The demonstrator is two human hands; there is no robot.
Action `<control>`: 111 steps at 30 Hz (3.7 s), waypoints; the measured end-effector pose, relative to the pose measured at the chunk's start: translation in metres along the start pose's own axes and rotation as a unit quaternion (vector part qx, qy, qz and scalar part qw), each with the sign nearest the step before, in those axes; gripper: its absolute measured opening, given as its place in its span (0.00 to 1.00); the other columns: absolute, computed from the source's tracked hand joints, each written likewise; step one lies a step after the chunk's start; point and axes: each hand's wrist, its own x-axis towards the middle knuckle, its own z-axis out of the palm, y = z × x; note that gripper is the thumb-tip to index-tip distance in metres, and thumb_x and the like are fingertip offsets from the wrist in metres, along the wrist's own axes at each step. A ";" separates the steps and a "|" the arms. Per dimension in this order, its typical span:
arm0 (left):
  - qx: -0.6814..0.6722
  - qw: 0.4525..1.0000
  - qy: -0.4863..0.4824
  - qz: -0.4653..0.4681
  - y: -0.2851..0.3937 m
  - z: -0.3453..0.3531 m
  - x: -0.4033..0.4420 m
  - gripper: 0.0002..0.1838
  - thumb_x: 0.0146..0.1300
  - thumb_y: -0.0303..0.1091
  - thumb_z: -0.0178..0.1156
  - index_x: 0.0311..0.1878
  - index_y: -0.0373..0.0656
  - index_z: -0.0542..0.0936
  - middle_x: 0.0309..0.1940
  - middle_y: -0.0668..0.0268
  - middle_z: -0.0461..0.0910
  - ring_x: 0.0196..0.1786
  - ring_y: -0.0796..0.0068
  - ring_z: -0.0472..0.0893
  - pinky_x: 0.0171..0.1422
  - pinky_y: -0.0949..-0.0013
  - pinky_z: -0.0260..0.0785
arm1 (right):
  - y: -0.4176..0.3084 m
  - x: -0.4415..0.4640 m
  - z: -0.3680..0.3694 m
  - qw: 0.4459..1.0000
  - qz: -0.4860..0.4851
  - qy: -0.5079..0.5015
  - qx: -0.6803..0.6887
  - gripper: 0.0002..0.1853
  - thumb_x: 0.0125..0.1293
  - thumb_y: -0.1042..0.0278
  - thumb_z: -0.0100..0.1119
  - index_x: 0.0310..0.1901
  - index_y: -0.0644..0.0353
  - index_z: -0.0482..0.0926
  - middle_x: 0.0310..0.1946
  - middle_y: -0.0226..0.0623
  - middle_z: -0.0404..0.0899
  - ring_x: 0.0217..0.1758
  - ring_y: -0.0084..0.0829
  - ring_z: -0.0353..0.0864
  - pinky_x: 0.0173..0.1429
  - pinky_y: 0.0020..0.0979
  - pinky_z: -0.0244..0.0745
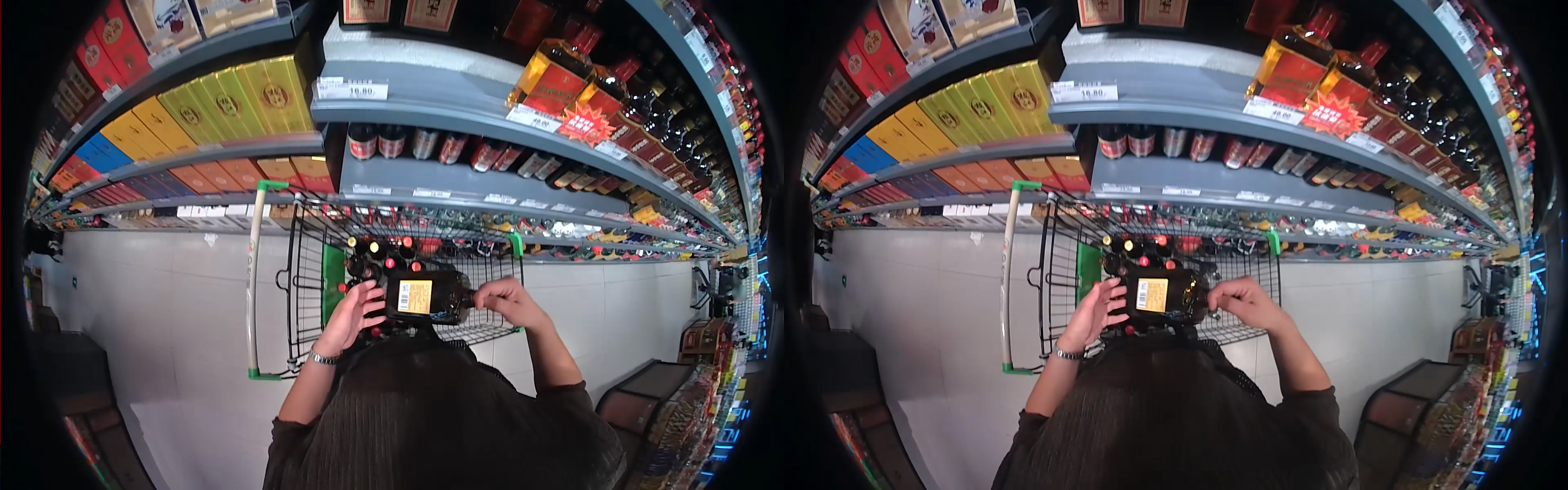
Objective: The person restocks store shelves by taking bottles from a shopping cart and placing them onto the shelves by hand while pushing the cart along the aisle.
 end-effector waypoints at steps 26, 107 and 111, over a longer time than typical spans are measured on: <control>-0.217 0.958 -0.131 -0.132 0.018 0.045 -0.076 0.31 0.72 0.57 0.41 0.61 0.38 0.73 0.40 0.54 0.84 0.28 0.62 0.85 0.24 0.65 0.80 | -0.070 0.069 0.105 0.906 -0.399 -0.109 -0.088 0.19 0.56 0.56 0.67 0.40 0.66 0.85 0.39 0.45 0.84 0.41 0.43 0.85 0.49 0.38 0.80; 0.635 0.500 0.585 0.068 -0.005 -0.194 -0.139 0.24 0.71 0.53 0.50 0.33 0.39 0.75 0.25 0.48 0.80 0.30 0.44 0.80 0.34 0.47 0.71 | -0.276 0.349 0.007 0.822 -0.146 0.369 -0.409 0.35 0.54 0.30 0.62 0.35 0.65 0.84 0.37 0.54 0.85 0.45 0.49 0.85 0.51 0.44 0.78; 0.622 0.527 0.577 0.044 0.001 -0.190 -0.139 0.24 0.71 0.54 0.49 0.34 0.38 0.75 0.26 0.48 0.80 0.31 0.43 0.81 0.35 0.46 0.72 | -0.260 0.326 0.016 0.777 -0.235 0.420 -0.406 0.39 0.53 0.40 0.67 0.56 0.66 0.72 0.58 0.55 0.71 0.63 0.52 0.71 0.63 0.48 0.70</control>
